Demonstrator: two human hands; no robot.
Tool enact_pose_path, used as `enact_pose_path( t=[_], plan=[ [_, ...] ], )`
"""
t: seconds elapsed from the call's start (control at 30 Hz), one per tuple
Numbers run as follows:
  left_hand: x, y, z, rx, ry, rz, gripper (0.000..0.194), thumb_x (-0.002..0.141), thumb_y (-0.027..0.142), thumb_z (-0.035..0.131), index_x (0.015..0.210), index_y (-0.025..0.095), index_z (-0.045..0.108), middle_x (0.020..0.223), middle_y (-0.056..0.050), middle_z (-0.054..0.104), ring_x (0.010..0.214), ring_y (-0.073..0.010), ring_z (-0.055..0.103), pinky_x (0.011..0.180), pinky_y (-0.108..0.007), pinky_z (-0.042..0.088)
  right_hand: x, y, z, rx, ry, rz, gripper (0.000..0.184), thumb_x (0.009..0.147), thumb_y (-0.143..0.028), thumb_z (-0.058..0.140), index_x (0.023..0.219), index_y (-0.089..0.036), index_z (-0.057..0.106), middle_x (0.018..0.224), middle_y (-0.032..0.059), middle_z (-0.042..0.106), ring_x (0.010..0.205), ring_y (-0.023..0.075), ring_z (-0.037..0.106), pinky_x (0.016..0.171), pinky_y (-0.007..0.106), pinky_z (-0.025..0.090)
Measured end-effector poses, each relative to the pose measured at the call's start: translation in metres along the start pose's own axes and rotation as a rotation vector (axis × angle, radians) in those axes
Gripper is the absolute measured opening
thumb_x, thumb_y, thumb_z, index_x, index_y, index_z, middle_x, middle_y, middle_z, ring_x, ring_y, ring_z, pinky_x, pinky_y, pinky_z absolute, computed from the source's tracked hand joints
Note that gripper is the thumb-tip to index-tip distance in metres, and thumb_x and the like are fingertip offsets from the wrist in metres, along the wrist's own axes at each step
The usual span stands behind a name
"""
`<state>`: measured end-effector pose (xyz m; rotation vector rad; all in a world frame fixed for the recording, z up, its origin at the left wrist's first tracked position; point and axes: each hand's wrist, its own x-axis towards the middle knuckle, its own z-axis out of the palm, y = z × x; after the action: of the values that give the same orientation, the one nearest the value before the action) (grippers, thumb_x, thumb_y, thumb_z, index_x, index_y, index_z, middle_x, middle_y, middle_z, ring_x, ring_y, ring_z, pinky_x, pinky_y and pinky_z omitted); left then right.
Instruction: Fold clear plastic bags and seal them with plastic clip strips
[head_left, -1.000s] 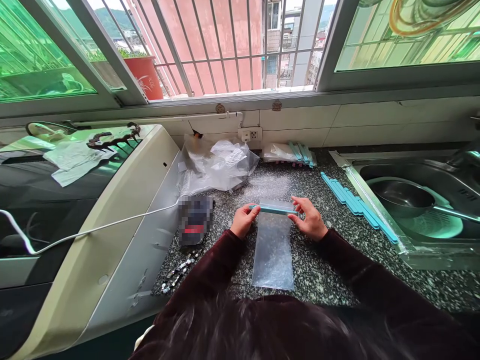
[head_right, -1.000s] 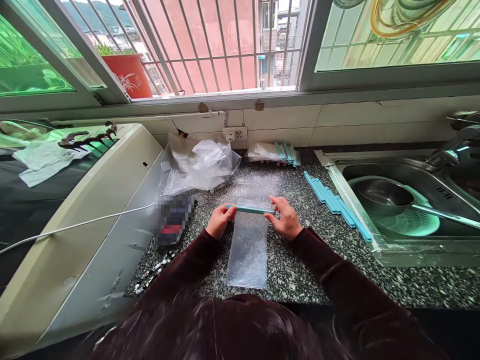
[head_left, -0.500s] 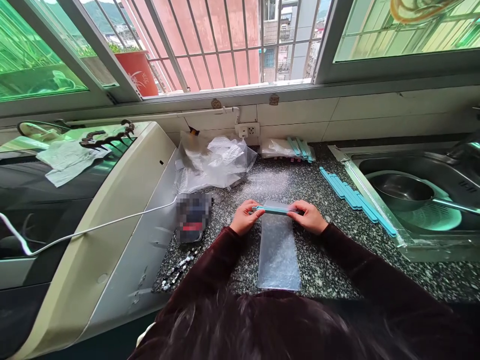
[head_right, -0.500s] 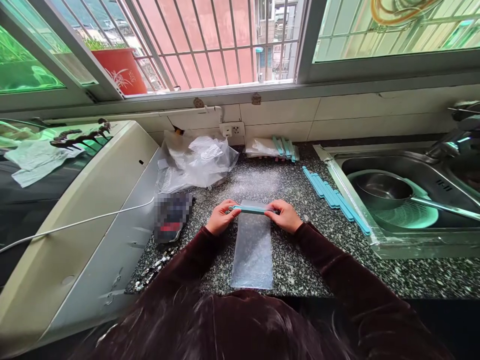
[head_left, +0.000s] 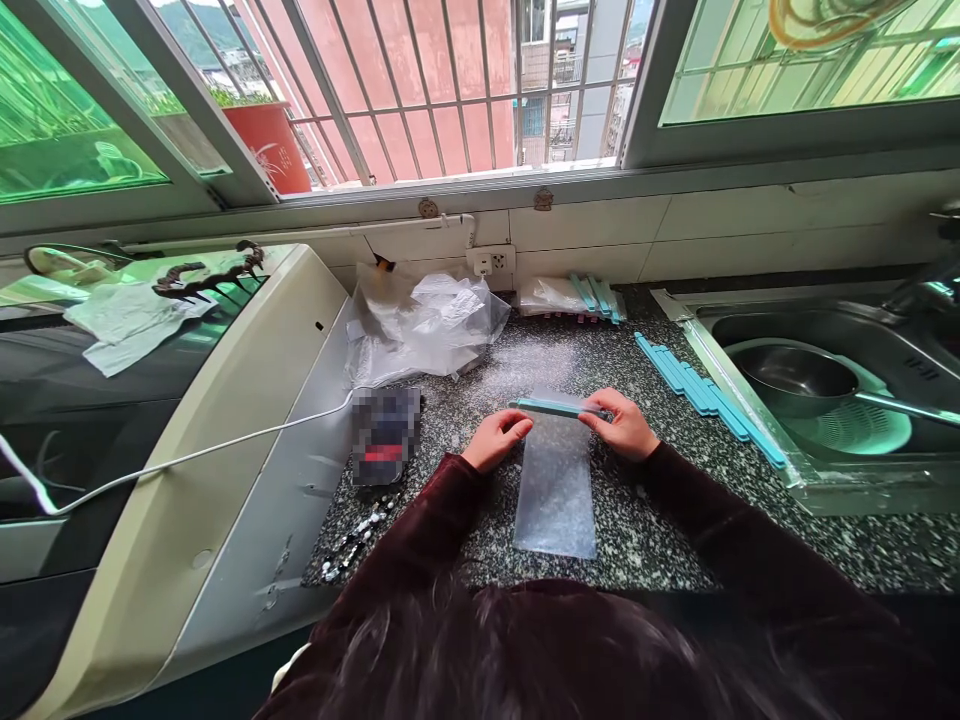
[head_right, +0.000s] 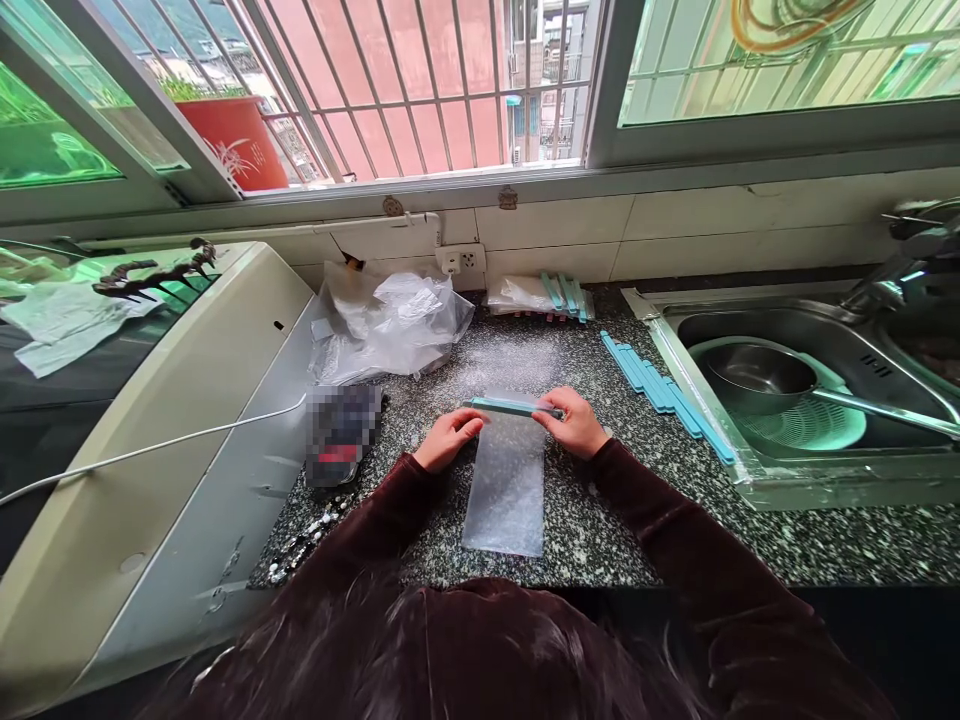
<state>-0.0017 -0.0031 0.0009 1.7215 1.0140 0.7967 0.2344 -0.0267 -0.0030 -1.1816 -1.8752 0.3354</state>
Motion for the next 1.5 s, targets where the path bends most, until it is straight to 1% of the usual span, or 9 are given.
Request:
enact_pose_path(
  t=[0.13,0.37,0.53,0.77,0.97,1.13,1.23,1.37,1.5],
  plan=[
    [-0.002,0.004,0.005,0.04,-0.093,-0.06,0.033,0.071,0.043,0.056,0.057,0.013,0.061,0.058,-0.001,0.055,0.059,-0.0115,0.046,0.059,-0.023,0.036,0.002,0.0,-0.004,-0.005,0.072,-0.018,0.018,0.081,-0.037,0.055,0.073,-0.021,0.058,0.068,0.0032,0.059,0.066,0.0165,0.052,0.061,0.031,0.043],
    [-0.003,0.007,0.008,-0.02,-0.067,-0.189,0.035,0.07,0.044,0.055,0.054,0.013,0.06,0.046,0.003,0.047,0.047,-0.008,0.036,0.051,-0.023,0.029,0.002,-0.006,-0.001,-0.073,0.226,-0.083,0.018,0.082,-0.036,0.055,0.074,-0.021,0.058,0.072,0.0042,0.06,0.073,0.018,0.054,0.069,0.033,0.044],
    [-0.004,0.009,0.009,-0.005,-0.157,-0.216,0.035,0.069,0.045,0.055,0.054,0.014,0.059,0.043,0.004,0.043,0.044,-0.007,0.031,0.048,-0.023,0.024,0.004,0.004,-0.007,-0.08,0.375,0.082,0.027,0.082,-0.045,0.051,0.074,-0.02,0.056,0.072,0.0032,0.057,0.067,0.0161,0.052,0.062,0.03,0.044],
    [-0.003,0.006,0.013,-0.061,-0.107,-0.206,0.038,0.064,0.05,0.061,0.053,0.014,0.057,0.046,0.004,0.047,0.045,-0.0066,0.035,0.047,-0.022,0.026,0.008,0.01,-0.02,-0.126,0.445,0.147,0.029,0.082,-0.047,0.05,0.072,-0.021,0.055,0.074,0.0054,0.057,0.071,0.0186,0.053,0.066,0.033,0.044],
    [-0.005,0.008,0.006,-0.128,-0.252,-0.157,0.043,0.058,0.055,0.067,0.06,0.012,0.063,0.048,0.003,0.05,0.048,-0.0074,0.039,0.048,-0.022,0.029,0.006,0.005,-0.013,0.109,0.192,0.233,0.032,0.078,-0.052,0.053,0.074,-0.02,0.056,0.07,0.0017,0.055,0.064,0.0148,0.051,0.06,0.028,0.042],
    [-0.003,0.007,0.008,-0.282,-0.021,-0.124,0.051,0.056,0.061,0.067,0.07,0.013,0.064,0.058,0.001,0.056,0.054,-0.0096,0.045,0.053,-0.023,0.034,0.002,-0.013,0.01,0.254,-0.057,0.23,0.032,0.075,-0.051,0.057,0.072,-0.018,0.057,0.068,0.0016,0.056,0.063,0.0139,0.05,0.059,0.027,0.041],
    [-0.001,0.001,0.011,-0.368,0.055,-0.168,0.055,0.053,0.066,0.066,0.054,0.012,0.055,0.047,0.003,0.046,0.047,-0.0063,0.037,0.048,-0.022,0.028,0.001,-0.018,0.02,0.305,-0.1,0.273,0.033,0.072,-0.051,0.059,0.072,-0.018,0.057,0.068,0.0011,0.055,0.061,0.0129,0.049,0.057,0.026,0.041],
    [0.001,-0.005,0.012,-0.497,0.139,-0.21,0.056,0.051,0.067,0.067,0.057,0.012,0.057,0.044,0.005,0.041,0.043,-0.005,0.033,0.045,-0.022,0.024,0.001,-0.018,0.022,0.41,-0.125,0.415,0.04,0.066,-0.052,0.063,0.084,-0.017,0.058,0.067,0.0,0.057,0.056,0.0117,0.048,0.052,0.026,0.041],
    [0.002,-0.004,0.01,-0.54,0.193,-0.204,0.055,0.048,0.065,0.07,0.056,0.012,0.057,0.043,0.005,0.041,0.043,-0.0047,0.034,0.045,-0.023,0.024,-0.002,-0.02,0.025,0.342,-0.223,0.415,0.029,0.067,-0.044,0.063,0.071,-0.016,0.06,0.059,-0.0009,0.055,0.052,0.0104,0.046,0.051,0.025,0.04]
  ],
)
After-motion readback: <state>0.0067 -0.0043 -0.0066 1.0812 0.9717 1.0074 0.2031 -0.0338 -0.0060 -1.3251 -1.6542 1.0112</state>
